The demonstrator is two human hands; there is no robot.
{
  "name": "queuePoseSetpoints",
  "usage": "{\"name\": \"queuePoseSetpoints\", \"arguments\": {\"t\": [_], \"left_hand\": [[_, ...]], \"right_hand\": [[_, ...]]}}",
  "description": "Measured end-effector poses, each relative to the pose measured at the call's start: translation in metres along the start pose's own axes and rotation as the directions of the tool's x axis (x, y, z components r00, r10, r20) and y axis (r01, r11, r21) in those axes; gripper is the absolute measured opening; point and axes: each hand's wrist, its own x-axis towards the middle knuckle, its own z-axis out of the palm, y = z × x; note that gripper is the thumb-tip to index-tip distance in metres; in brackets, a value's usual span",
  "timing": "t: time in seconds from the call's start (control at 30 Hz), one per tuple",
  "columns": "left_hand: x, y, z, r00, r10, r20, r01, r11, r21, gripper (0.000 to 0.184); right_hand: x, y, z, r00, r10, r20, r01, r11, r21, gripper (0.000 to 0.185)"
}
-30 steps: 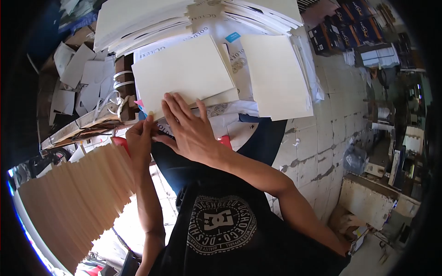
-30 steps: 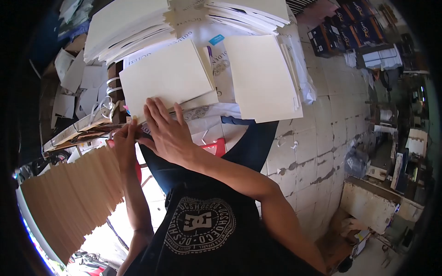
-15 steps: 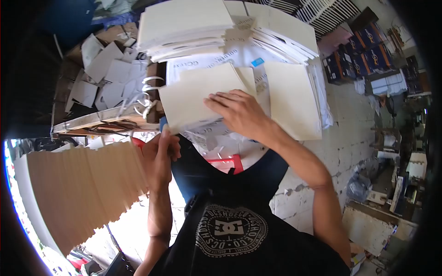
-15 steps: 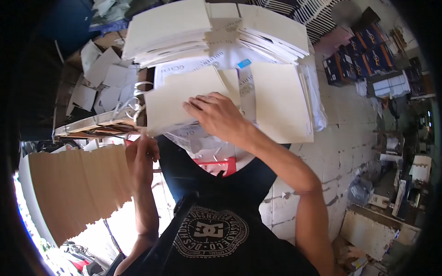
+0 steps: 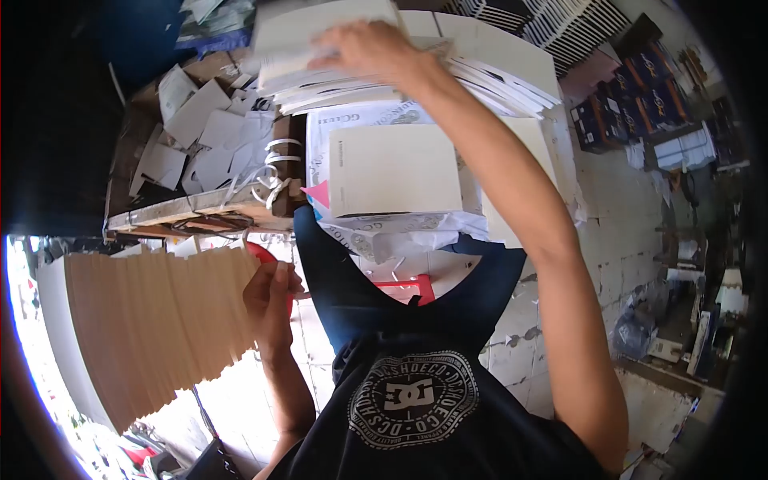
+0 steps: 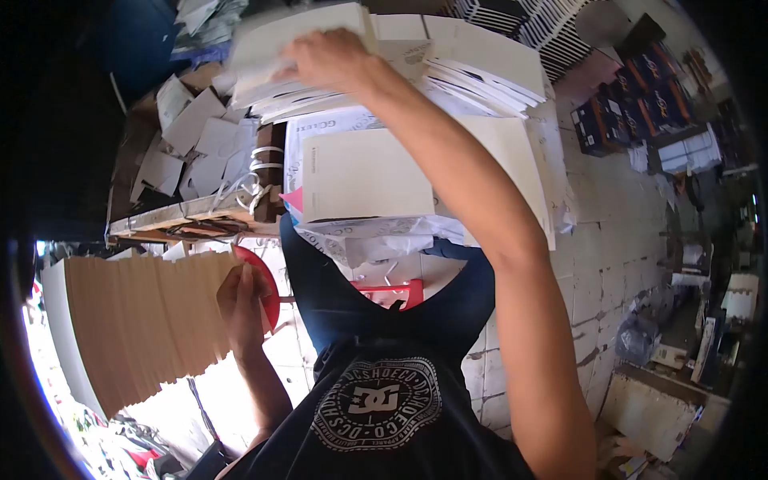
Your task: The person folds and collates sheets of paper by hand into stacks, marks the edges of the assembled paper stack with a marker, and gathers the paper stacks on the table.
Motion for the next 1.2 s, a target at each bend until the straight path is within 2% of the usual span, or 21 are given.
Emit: {"name": "queuePoseSetpoints", "arguments": {"t": [0.1,0.17,0.23,0.3,0.33,0.37,0.47,0.57,0.6,0.63,0.67,0.7,0.77,0.8,0.83,0.87,0.93,1.0,1.03,1.07,1.2], "left_hand": [[-0.001,0.005,0.000,1.000,0.004,-0.013,-0.004,0.999,0.036,0.023],[0.002,-0.007,-0.007,1.000,0.006,0.009,-0.006,1.000,0.010,0.022],[0.007,-0.012,-0.009,0.998,0.022,0.055,-0.023,1.000,0.014,0.021],[0.015,-0.018,-0.010,0.994,0.025,0.111,-0.031,0.998,0.057,0.021],[0.016,-0.014,-0.002,0.992,-0.005,0.124,-0.002,0.998,0.058,0.021],[0.019,-0.006,0.008,0.990,-0.034,0.138,0.025,0.998,0.063,0.020],[0.030,0.002,0.037,0.971,0.004,0.237,-0.021,0.997,0.070,0.017],[0.033,0.017,0.079,0.918,0.107,0.383,-0.086,0.994,-0.073,0.013],[0.028,0.029,0.094,0.910,0.111,0.400,-0.083,0.993,-0.087,0.010],[0.022,0.041,0.106,0.888,0.155,0.433,-0.160,0.987,-0.024,0.010],[0.017,0.051,0.116,0.852,0.263,0.452,-0.339,0.936,0.094,0.015],[0.009,0.066,0.127,0.761,0.394,0.516,-0.525,0.841,0.131,0.023],[-0.007,0.082,0.160,0.473,0.644,0.602,-0.817,0.576,0.026,0.029],[-0.015,0.082,0.172,0.304,0.713,0.631,-0.905,0.424,-0.043,0.033],[-0.029,0.080,0.188,0.272,0.750,0.603,-0.918,0.390,-0.070,0.032],[-0.034,0.075,0.193,0.251,0.749,0.613,-0.924,0.374,-0.079,0.031],[-0.039,0.056,0.197,0.223,0.704,0.675,-0.926,0.368,-0.078,0.028],[-0.026,0.042,0.196,0.300,0.717,0.629,-0.902,0.428,-0.057,0.036],[-0.022,0.036,0.191,0.343,0.703,0.623,-0.902,0.433,0.009,0.038],[-0.019,0.025,0.185,0.387,0.683,0.619,-0.895,0.440,0.074,0.039],[-0.032,-0.004,0.177,0.445,0.709,0.547,-0.872,0.483,0.084,0.041]], "right_hand": [[-0.046,-0.004,-0.011,0.908,-0.166,-0.386,0.160,0.986,-0.047,0.041],[-0.111,-0.006,-0.053,0.885,0.033,-0.465,0.022,0.994,0.112,0.048],[-0.197,0.011,-0.056,0.796,0.338,-0.503,-0.288,0.941,0.178,0.050],[-0.302,0.036,-0.039,0.692,0.596,-0.407,-0.693,0.708,-0.141,0.065],[-0.347,0.037,-0.034,0.588,0.722,-0.366,-0.807,0.552,-0.208,0.070],[-0.380,0.036,-0.026,0.524,0.727,-0.443,-0.842,0.366,-0.395,0.064],[-0.428,0.050,-0.040,0.149,0.958,-0.246,-0.950,0.207,0.233,0.040],[-0.458,0.070,-0.039,0.267,0.863,-0.429,-0.840,0.426,0.335,0.019],[-0.448,0.058,-0.051,0.257,0.801,-0.540,-0.788,0.498,0.363,0.016],[-0.429,0.039,-0.072,0.246,0.730,-0.637,-0.725,0.575,0.380,0.013],[-0.410,0.016,-0.096,0.283,0.723,-0.630,-0.691,0.610,0.389,0.011],[-0.398,-0.014,-0.119,0.319,0.722,-0.614,-0.660,0.634,0.403,0.009],[-0.385,-0.066,-0.154,0.568,0.672,-0.476,-0.586,0.736,0.339,0.009],[-0.371,-0.082,-0.160,0.681,0.586,-0.439,-0.391,0.798,0.457,0.010],[-0.358,-0.097,-0.159,0.769,0.474,-0.429,-0.182,0.806,0.564,0.011],[-0.356,-0.107,-0.157,0.790,0.452,-0.415,-0.112,0.771,0.627,0.014],[-0.354,-0.134,-0.149,0.621,0.669,-0.409,-0.350,0.703,0.619,0.011],[-0.340,-0.146,-0.141,0.437,0.888,-0.142,-0.525,0.380,0.761,0.013],[-0.344,-0.143,-0.139,0.504,0.863,0.040,-0.555,0.288,0.780,0.018],[-0.346,-0.144,-0.124,0.535,0.844,0.036,-0.556,0.320,0.767,0.018],[-0.337,-0.154,-0.077,0.523,0.846,0.101,-0.388,0.131,0.913,0.013]]}}
